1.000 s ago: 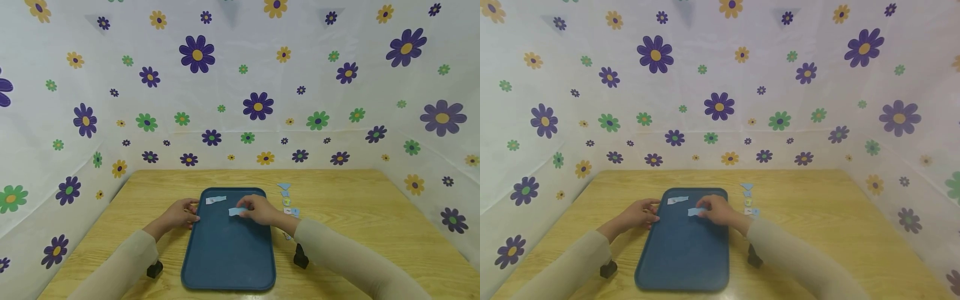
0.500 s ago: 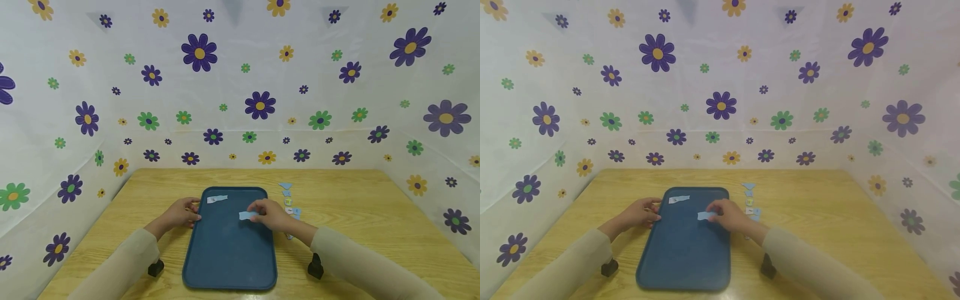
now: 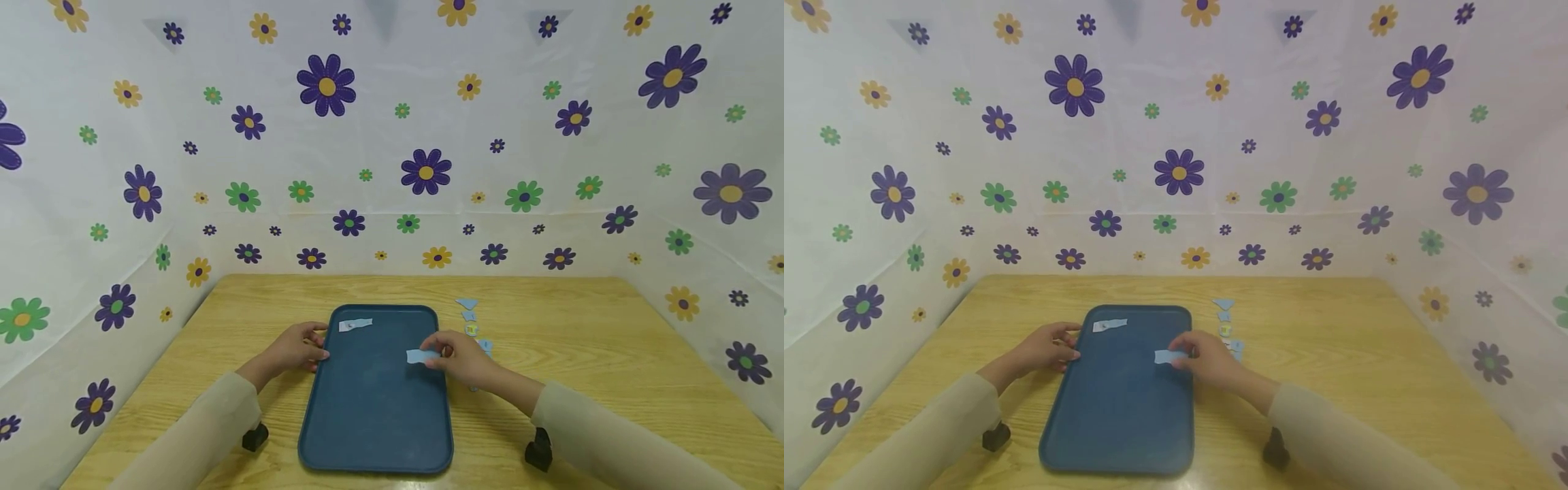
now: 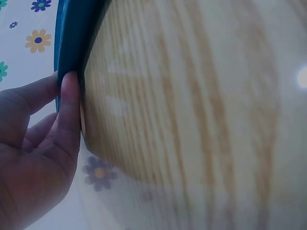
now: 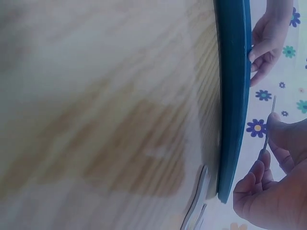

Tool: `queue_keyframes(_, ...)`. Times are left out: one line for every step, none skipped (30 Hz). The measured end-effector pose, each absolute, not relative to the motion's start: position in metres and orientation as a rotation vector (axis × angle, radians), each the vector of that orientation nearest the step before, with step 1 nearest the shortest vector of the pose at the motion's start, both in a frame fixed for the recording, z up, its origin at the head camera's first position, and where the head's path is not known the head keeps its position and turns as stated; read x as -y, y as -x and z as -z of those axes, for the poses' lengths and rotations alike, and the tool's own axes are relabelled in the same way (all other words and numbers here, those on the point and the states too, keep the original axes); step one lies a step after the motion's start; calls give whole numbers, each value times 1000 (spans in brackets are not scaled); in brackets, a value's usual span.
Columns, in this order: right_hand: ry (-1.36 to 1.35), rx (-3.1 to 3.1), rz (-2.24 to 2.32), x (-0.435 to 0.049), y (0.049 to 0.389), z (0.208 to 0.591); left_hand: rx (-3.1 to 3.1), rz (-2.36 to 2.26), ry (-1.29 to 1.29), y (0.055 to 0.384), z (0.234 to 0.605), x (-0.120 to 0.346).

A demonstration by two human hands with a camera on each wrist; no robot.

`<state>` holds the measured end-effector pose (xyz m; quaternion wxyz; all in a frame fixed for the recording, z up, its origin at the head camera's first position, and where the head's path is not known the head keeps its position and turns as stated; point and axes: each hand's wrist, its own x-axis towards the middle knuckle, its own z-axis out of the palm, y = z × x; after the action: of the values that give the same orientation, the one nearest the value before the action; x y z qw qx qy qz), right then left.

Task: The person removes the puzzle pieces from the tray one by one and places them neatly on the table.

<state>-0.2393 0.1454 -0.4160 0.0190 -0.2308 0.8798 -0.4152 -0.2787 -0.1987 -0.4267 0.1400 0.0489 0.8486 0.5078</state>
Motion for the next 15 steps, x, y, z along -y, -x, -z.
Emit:
queue_keyframes(709,-2730,1289,-148,239,417,-2450,-1472,-141,279,427,199)
queue_keyframes(693,-2721,1299,-150,238,417,-2447,-1475,-142,279,427,199)
queue_keyframes(677,-2712,1306,-152,237,417,-2446,-1477,-144,279,427,199)
queue_keyframes(662,-2706,1311,-155,236,418,-2445,-1478,-147,279,427,199)
queue_keyframes(646,-2708,1308,-156,235,418,-2445,-1480,-147,278,427,199)
queue_keyframes(640,-2707,1308,-159,234,418,-2445,-1481,-148,278,427,199)
queue_keyframes(631,-2708,1308,-161,232,418,-2446,-1482,-150,278,427,199)
queue_keyframes(621,-2712,1309,-163,230,418,-2447,-1480,-154,279,427,199)
queue_keyframes(615,-2720,1306,-165,229,418,-2449,-1478,-157,279,428,199)
queue_keyframes(612,-2730,1303,-167,227,417,-2448,-1479,-159,280,428,200)
queue_keyframes(605,-2736,1302,-169,226,416,-2445,-1481,-157,280,429,200)
queue_keyframes(599,-2730,1311,-171,225,415,-2445,-1482,-155,281,430,200)
queue_keyframes(590,-2730,1314,-173,223,415,-2445,-1483,-151,281,430,200)
queue_keyframes(584,-2726,1318,-175,222,415,-2445,-1480,-153,282,431,200)
queue_keyframes(586,-2721,1322,-177,222,414,-2446,-1475,-154,282,432,201)
